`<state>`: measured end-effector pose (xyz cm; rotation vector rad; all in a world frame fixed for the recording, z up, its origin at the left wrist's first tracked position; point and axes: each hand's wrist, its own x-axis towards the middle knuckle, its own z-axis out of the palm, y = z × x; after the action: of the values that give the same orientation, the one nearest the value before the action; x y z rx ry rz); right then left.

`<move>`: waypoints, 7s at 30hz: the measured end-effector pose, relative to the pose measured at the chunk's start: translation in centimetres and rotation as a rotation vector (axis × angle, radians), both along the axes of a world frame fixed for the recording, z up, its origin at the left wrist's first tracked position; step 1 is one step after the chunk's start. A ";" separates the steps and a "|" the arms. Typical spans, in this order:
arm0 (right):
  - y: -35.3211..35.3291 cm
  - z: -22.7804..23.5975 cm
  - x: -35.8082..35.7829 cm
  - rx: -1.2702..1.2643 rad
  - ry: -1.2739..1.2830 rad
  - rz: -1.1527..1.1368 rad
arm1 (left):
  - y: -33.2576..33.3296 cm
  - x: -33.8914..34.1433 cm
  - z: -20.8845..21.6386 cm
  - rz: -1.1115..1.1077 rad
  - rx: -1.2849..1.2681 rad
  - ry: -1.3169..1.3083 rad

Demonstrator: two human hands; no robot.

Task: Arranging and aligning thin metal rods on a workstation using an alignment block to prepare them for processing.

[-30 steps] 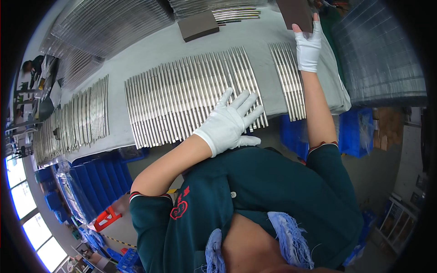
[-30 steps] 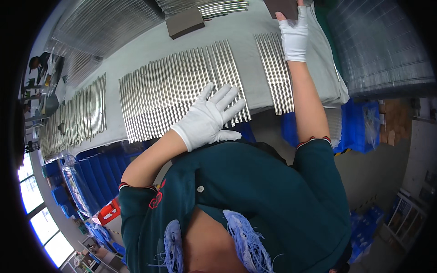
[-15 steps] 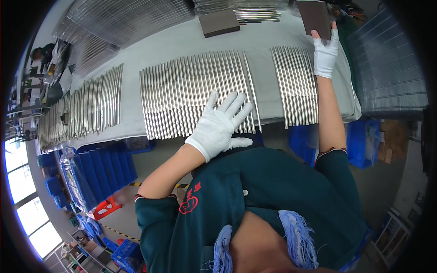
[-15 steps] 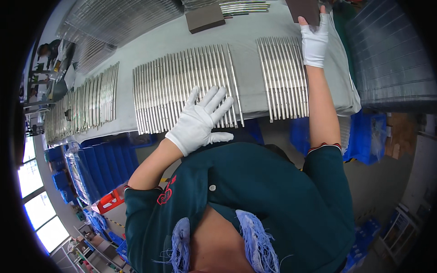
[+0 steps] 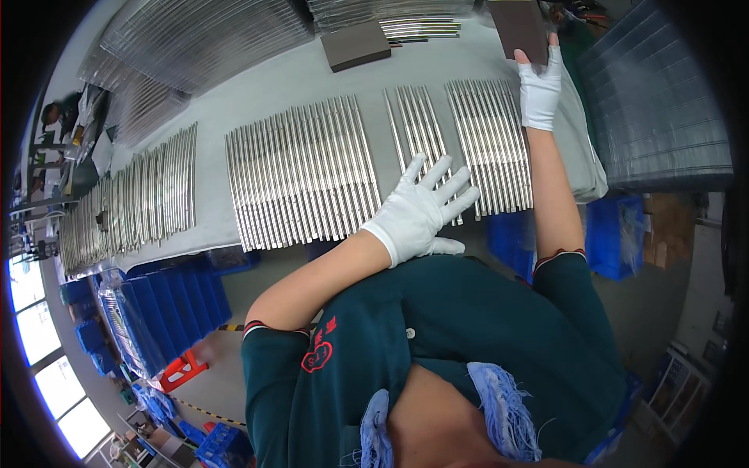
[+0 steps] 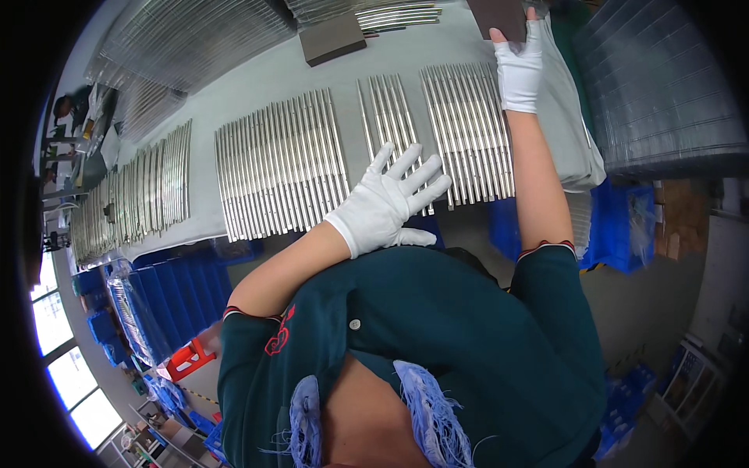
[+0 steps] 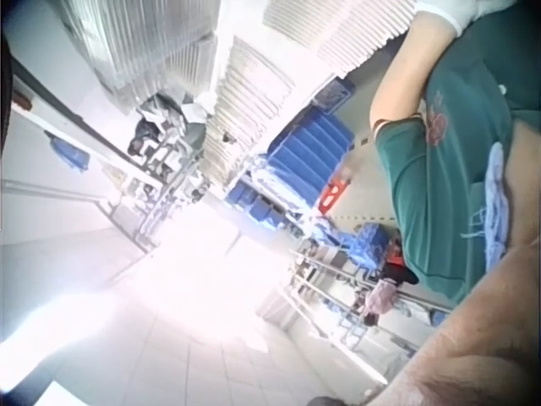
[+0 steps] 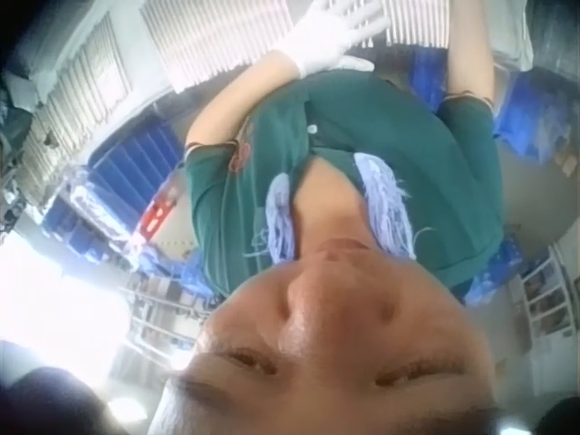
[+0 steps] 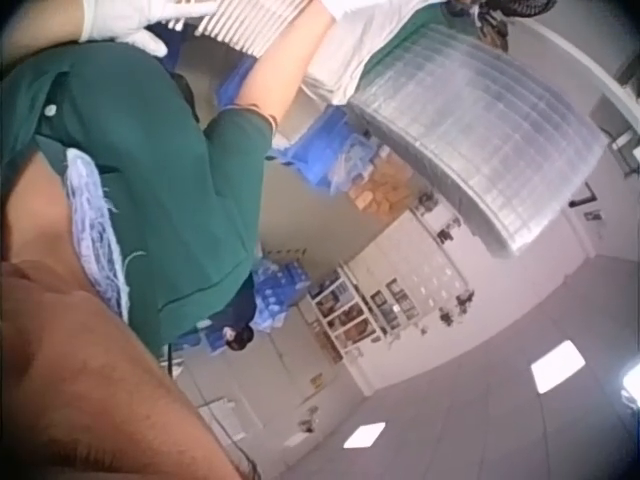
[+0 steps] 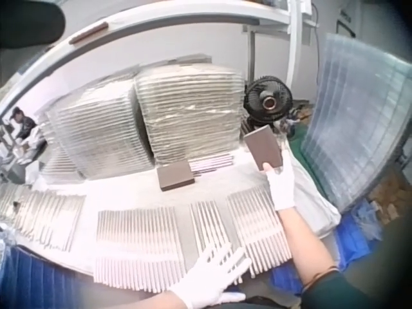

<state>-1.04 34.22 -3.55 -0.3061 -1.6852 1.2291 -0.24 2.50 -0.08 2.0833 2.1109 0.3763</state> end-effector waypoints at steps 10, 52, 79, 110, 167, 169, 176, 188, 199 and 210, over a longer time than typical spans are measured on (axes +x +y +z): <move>-0.4 0.8 0.2 -0.031 -0.048 -0.031 | -4.2 -1.1 1.5 0.068 -0.039 0.060; 0.3 -0.3 -0.1 -0.034 -0.094 -0.090 | -4.1 -1.0 0.5 0.155 -0.051 0.023; 0.8 -0.3 -0.1 0.013 -0.100 -0.106 | -5.0 -1.2 0.7 0.137 0.011 -0.022; 1.0 -0.4 0.1 0.020 -0.144 -0.111 | -7.4 -1.8 0.5 0.370 -0.035 0.041; 0.4 0.0 0.3 0.024 -0.128 -0.119 | -7.5 -1.5 -1.2 0.471 0.259 -0.072; 0.6 -0.1 0.1 0.019 -0.110 -0.108 | -7.6 -1.6 -1.8 0.458 0.288 -0.038; 0.7 -0.2 0.1 0.031 -0.116 -0.122 | -7.6 -1.4 -1.4 0.410 0.337 0.095; 0.7 -0.2 0.1 0.020 -0.094 -0.111 | -7.7 -1.7 -1.9 0.372 0.377 0.089; 0.7 -0.2 0.2 0.024 -0.102 -0.112 | -8.1 -2.0 -1.8 0.380 0.314 -0.068; -8.0 5.1 1.3 0.233 -0.496 0.556 | -8.9 -1.6 -1.1 0.288 0.426 -0.063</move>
<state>0.21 26.17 1.58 0.0148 -2.4316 1.4052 -1.87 -6.45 -1.18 1.9177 2.4681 0.9931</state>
